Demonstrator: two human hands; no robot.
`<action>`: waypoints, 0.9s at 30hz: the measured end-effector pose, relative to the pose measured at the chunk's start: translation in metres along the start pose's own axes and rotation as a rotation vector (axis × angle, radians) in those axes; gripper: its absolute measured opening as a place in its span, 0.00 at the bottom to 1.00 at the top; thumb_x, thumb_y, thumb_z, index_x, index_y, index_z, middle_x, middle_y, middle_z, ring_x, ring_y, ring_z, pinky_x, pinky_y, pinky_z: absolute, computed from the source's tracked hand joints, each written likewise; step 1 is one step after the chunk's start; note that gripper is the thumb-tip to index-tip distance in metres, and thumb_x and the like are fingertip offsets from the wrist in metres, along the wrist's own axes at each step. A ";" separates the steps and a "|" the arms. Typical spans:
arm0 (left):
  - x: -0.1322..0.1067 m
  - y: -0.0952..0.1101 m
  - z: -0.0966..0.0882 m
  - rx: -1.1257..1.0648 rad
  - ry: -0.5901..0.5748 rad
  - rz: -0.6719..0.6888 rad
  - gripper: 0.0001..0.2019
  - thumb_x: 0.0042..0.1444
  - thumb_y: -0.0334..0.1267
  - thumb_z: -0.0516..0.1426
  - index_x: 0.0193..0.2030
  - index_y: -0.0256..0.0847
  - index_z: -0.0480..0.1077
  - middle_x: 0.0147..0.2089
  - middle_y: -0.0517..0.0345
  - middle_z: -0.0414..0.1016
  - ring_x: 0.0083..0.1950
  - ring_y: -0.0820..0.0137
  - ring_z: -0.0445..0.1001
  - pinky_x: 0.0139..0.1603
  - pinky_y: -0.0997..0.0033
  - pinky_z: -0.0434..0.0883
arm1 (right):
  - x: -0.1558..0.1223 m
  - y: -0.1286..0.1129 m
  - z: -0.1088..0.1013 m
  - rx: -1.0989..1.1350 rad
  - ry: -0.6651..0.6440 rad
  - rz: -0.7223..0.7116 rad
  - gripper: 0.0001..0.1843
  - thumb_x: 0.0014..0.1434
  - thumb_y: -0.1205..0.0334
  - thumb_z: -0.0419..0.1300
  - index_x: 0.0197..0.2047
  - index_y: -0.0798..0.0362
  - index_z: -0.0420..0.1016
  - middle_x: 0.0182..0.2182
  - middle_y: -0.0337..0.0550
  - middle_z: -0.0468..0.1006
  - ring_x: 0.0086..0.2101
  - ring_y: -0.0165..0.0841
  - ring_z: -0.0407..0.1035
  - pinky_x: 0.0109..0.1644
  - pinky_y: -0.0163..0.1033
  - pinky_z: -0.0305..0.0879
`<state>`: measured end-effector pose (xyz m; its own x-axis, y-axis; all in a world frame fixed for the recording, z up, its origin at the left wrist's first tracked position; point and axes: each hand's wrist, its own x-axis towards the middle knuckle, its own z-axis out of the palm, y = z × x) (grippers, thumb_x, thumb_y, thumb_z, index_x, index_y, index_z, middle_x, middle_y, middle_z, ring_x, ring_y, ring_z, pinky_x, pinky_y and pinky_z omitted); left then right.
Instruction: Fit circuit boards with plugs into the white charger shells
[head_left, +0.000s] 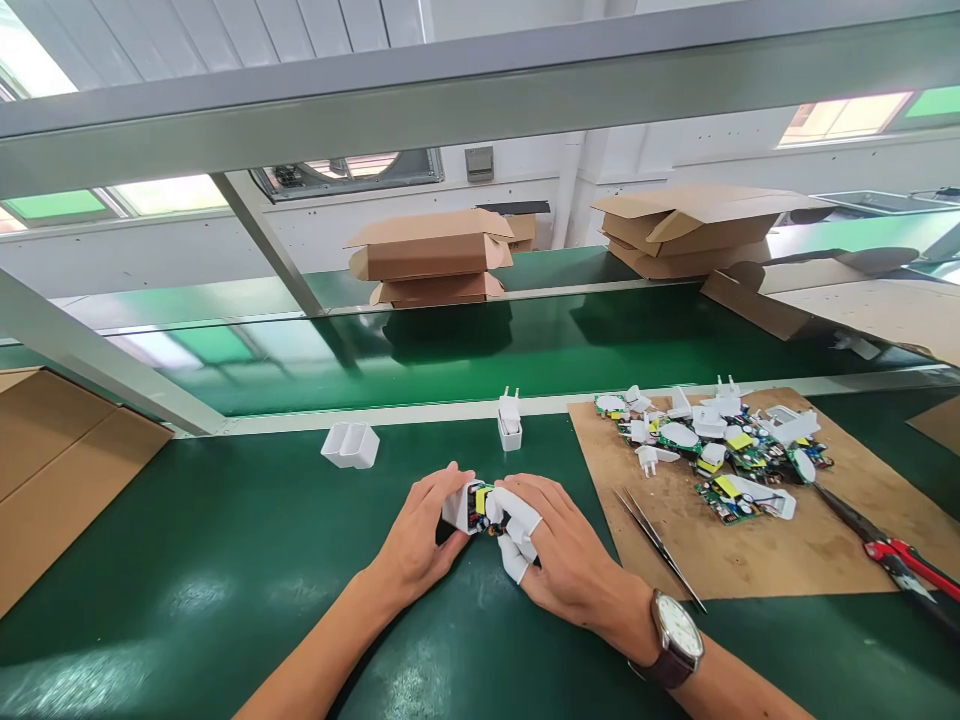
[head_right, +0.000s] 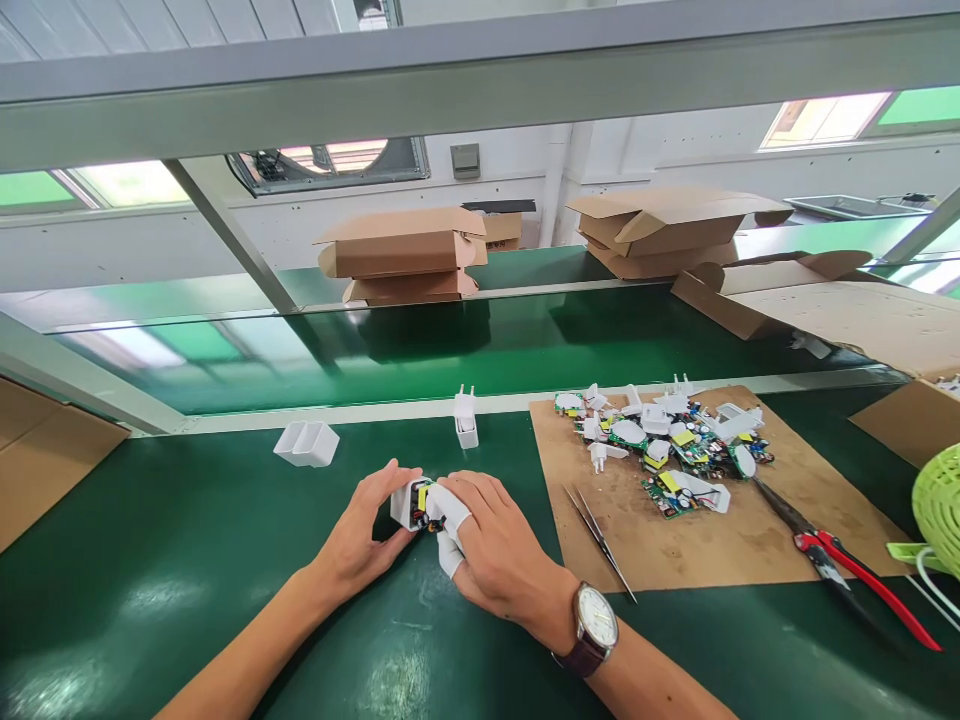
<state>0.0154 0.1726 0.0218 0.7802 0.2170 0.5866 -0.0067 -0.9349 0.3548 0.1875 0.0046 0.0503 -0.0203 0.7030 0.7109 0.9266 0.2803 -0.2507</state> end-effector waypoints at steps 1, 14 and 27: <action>0.000 0.000 0.000 -0.004 -0.001 -0.002 0.39 0.65 0.30 0.58 0.78 0.46 0.43 0.62 0.44 0.76 0.63 0.57 0.75 0.64 0.51 0.73 | 0.000 0.000 0.000 -0.002 0.000 0.000 0.31 0.56 0.79 0.54 0.64 0.60 0.64 0.54 0.61 0.77 0.56 0.48 0.71 0.55 0.58 0.76; -0.001 0.001 -0.001 -0.010 -0.022 -0.030 0.41 0.65 0.32 0.60 0.78 0.48 0.42 0.62 0.45 0.75 0.64 0.56 0.74 0.64 0.49 0.72 | 0.003 -0.001 -0.004 -0.021 -0.036 0.020 0.31 0.57 0.79 0.53 0.64 0.61 0.63 0.53 0.62 0.78 0.56 0.48 0.71 0.56 0.58 0.76; 0.001 0.001 -0.001 -0.006 -0.025 -0.026 0.42 0.65 0.33 0.60 0.78 0.47 0.40 0.61 0.43 0.76 0.63 0.55 0.75 0.63 0.48 0.72 | 0.000 0.001 -0.001 0.019 -0.064 0.048 0.36 0.58 0.79 0.53 0.70 0.57 0.58 0.55 0.60 0.77 0.58 0.48 0.70 0.57 0.59 0.75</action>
<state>0.0157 0.1718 0.0231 0.7956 0.2342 0.5587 0.0101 -0.9272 0.3743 0.1889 0.0042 0.0513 -0.0009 0.7559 0.6547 0.9197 0.2578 -0.2963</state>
